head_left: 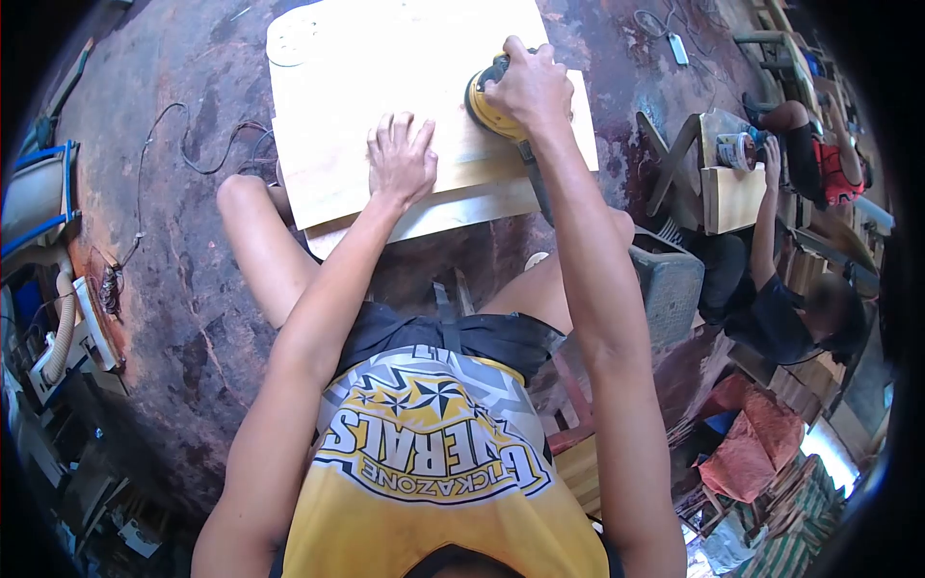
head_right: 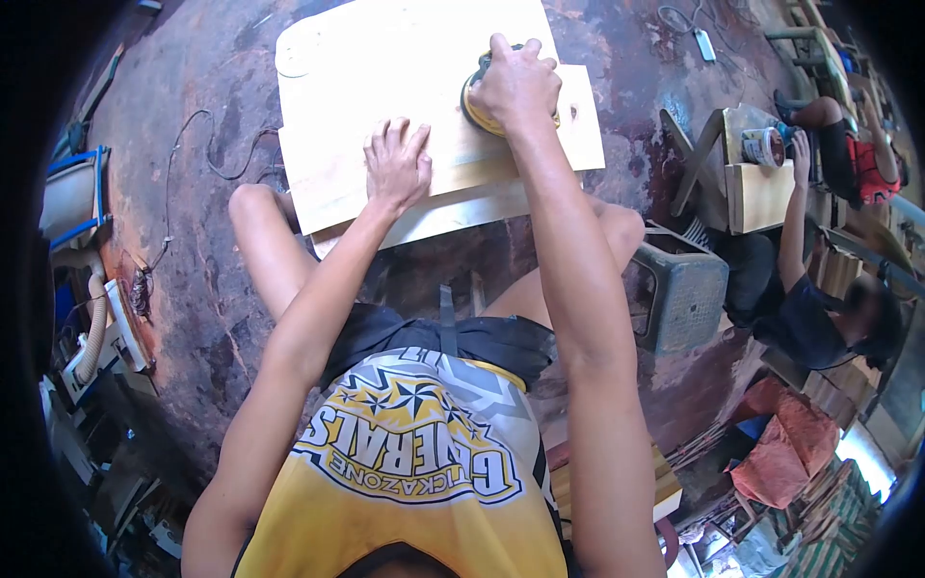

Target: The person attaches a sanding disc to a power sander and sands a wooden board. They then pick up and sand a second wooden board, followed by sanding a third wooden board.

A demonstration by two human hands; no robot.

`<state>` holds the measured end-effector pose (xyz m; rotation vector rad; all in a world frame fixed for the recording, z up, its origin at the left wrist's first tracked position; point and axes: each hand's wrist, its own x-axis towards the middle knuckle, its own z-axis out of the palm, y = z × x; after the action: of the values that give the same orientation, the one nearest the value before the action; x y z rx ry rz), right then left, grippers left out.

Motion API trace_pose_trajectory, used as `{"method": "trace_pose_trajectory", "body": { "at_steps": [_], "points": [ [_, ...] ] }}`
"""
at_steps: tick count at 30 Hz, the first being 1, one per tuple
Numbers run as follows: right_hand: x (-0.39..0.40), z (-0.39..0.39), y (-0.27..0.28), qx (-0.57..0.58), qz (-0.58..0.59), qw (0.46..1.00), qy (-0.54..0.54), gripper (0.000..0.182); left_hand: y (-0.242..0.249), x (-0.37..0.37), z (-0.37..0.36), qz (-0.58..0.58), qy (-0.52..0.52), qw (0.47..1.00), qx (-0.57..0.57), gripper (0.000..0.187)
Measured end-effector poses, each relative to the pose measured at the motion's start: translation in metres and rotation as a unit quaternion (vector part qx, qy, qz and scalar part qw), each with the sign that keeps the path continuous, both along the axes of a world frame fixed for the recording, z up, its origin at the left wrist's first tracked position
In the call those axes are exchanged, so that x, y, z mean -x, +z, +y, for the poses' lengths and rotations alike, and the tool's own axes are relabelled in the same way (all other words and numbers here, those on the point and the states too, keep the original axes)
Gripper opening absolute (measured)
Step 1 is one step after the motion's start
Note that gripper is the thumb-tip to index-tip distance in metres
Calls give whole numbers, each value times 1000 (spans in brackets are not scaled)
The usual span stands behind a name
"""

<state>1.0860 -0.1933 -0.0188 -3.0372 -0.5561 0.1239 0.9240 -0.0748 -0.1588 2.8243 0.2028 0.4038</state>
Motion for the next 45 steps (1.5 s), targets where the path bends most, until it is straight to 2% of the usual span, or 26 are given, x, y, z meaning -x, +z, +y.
{"method": "trace_pose_trajectory", "body": {
  "at_steps": [2, 5, 7, 8, 10, 11, 12, 14, 15, 18, 19, 20, 22, 25, 28, 32, 33, 34, 36, 37, 38, 40, 42, 44, 45],
  "points": [
    [1, 8, 1, -4, 2, 1000, 5, 55, -3, -1, 1, -22, 6, 1000, -1, 54],
    [7, 16, -1, -12, 11, 1000, 16, 54, -8, -2, 5, -19, 35, 997, 66, 57],
    [15, 23, 0, -20, 17, 999, 30, 55, -3, 0, 8, -64, 34, 980, 187, 68],
    [21, 26, 1, -18, 18, 999, 28, 55, -1, 1, 7, -63, 33, 979, 189, 68],
    [29, 34, -1, -29, 15, 998, 48, 57, -2, -2, 6, -132, 10, 980, 152, 82],
    [35, 37, -2, -30, 19, 997, 63, 59, -3, -3, 8, -138, -2, 979, 151, 91],
    [44, 37, -3, -27, 31, 997, 61, 59, -3, -3, 7, -126, -1, 980, 155, 91],
    [63, 36, -3, -201, 34, 975, 90, 33, -4, -2, 5, -190, 11, 973, 128, 96],
    [75, 40, 10, -203, 19, 974, 102, 28, -5, 1, 7, -186, 11, 974, 129, 96],
    [91, 48, 6, -193, 52, 970, 136, 30, -11, 1, 17, -144, -24, 974, 173, 99],
    [99, 50, 2, -204, 8, 964, 171, 33, -19, 2, 20, -152, -19, 974, 165, 99],
    [103, 55, -1, -104, 42, 984, 139, 50, -26, 2, 23, -159, -16, 975, 156, 99],
    [113, 56, -3, -99, 36, 986, 129, 61, -26, 9, 21, -134, -13, 979, 156, 97],
    [124, 45, -3, -132, 41, 986, 94, 62, -24, 13, 19, -124, -33, 984, 121, 86],
    [129, 28, -6, -134, 30, 988, 63, 61, -21, 14, 2, -111, -45, 989, 92, 83],
    [121, -2, -2, -119, 40, 992, 18, 58, -12, 0, -36, -92, -67, 987, 112, 85],
    [116, -9, -2, -101, 35, 994, 4, 58, -12, -5, -43, -28, -68, 987, 145, 86],
    [111, -16, -2, -84, 30, 996, -8, 57, -12, -11, -42, -28, -69, 987, 143, 86],
    [96, -28, 0, -81, 39, 996, -27, 58, -14, -31, -38, -16, -162, 971, 177, 90],
    [90, -34, -1, -78, 35, 996, -30, 58, 10, -31, -26, -39, -206, 970, 127, 85],
    [83, -40, -3, -75, 31, 996, -32, 58, 21, -32, -12, -35, -205, 970, 129, 85],
    [65, -47, -7, -72, 22, 994, -81, 63, 32, -31, 27, 19, -237, 969, 70, 73],
    [48, -56, -3, -45, 21, 994, -100, 62, -3, -9, 71, -7, -139, 990, 27, 71],
    [30, -65, -6, -37, 17, 994, -99, 64, -1, 31, 99, 38, -69, 996, -43, 70],
    [24, -67, -2, -30, 9, 993, -111, 65, 2, 38, 102, 35, -64, 997, -40, 70]
  ]
}}
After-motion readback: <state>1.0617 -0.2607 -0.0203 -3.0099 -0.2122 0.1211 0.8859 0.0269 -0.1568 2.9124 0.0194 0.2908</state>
